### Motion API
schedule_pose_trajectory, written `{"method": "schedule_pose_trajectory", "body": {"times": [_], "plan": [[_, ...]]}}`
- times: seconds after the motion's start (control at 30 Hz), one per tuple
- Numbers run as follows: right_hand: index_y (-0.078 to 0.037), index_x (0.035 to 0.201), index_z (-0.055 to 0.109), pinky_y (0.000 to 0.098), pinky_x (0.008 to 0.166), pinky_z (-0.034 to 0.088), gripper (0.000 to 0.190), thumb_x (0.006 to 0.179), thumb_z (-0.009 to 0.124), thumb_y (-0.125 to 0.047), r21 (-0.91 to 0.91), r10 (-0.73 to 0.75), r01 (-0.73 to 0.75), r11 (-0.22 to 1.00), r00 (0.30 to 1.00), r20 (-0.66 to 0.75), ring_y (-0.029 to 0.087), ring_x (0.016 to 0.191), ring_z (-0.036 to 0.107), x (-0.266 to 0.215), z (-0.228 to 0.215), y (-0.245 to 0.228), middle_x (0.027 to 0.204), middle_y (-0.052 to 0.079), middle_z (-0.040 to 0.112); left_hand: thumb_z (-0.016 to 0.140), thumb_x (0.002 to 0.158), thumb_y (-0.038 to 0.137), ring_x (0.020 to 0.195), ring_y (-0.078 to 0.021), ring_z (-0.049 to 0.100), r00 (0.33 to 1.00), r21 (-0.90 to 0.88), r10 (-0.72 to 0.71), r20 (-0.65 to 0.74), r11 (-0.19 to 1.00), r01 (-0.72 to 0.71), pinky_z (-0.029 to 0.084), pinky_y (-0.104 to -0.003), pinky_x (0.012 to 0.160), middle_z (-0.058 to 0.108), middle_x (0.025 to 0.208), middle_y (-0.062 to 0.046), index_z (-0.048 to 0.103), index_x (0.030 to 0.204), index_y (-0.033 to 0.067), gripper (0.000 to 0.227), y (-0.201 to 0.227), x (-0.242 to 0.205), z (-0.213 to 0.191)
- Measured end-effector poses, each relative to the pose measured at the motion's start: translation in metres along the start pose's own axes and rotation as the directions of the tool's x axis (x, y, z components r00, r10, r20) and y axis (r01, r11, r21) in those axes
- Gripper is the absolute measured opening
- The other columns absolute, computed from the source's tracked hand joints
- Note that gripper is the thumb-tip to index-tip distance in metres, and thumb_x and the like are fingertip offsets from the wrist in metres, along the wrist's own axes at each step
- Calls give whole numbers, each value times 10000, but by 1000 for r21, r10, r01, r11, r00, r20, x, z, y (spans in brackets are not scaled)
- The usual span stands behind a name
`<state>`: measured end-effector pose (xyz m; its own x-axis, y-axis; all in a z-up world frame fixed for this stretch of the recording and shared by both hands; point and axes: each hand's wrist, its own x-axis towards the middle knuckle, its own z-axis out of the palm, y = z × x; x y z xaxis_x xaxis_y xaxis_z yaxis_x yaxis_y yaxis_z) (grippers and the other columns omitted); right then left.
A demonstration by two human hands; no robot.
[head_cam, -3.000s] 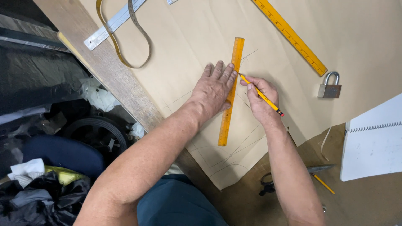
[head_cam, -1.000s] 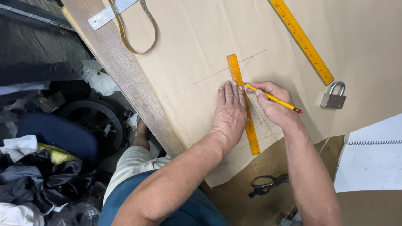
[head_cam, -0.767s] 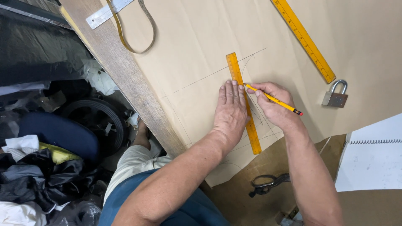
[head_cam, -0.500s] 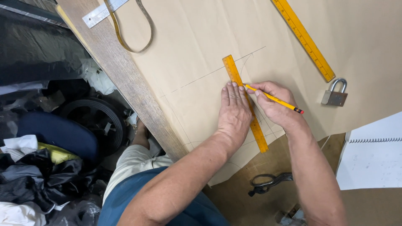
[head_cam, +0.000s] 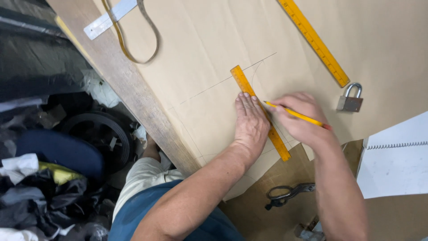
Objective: The person measures and marks a large piece of beige fabric on a wooden table using a pencil, a yellow ruler, a flexible measuring tape, and a set square. They draw straight lines and curved patterns on the fabric to create a template.
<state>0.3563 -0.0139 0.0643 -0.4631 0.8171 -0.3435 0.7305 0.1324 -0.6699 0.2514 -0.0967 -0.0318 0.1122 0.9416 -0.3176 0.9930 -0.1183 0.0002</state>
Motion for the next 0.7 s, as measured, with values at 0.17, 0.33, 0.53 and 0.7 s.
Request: {"method": "schedule_pose_trajectory", "body": {"times": [0.17,0.33,0.53,0.7], "plan": [[-49,1243,680,410,953,493,292,1011,506,-79,-19,-23,20,1000,986,-168,289,1051,626,-75,0,11,1140,136,747,233,1024,650,1459,-479,370,951,256,108,290,949,-186,285,-579,1198,357,1588,-314,262,1563,-75,904,-40,-12,-36],[-131,1160,670,408,808,481,327,948,707,-376,-457,-69,-83,886,950,-306,267,871,620,-110,116,26,932,42,679,441,905,753,1453,-408,383,990,210,73,117,973,-97,327,-523,1165,375,1611,-221,307,1581,10,1013,-93,-44,1],[-117,1342,580,409,756,500,461,917,701,-245,-383,-21,-195,903,869,-494,256,819,569,-114,186,-8,1003,58,589,485,962,631,1517,-357,326,934,166,342,-106,932,-323,341,-433,1198,348,1640,-185,312,1593,30,889,-147,-68,24],[-182,1317,573,383,753,503,480,930,654,-454,-435,92,-396,809,816,-571,222,860,592,-109,202,-18,924,18,556,514,998,527,1459,-407,392,894,76,440,-81,897,-435,382,-463,1147,402,1602,-224,411,1550,22,756,-163,-58,21]]}}
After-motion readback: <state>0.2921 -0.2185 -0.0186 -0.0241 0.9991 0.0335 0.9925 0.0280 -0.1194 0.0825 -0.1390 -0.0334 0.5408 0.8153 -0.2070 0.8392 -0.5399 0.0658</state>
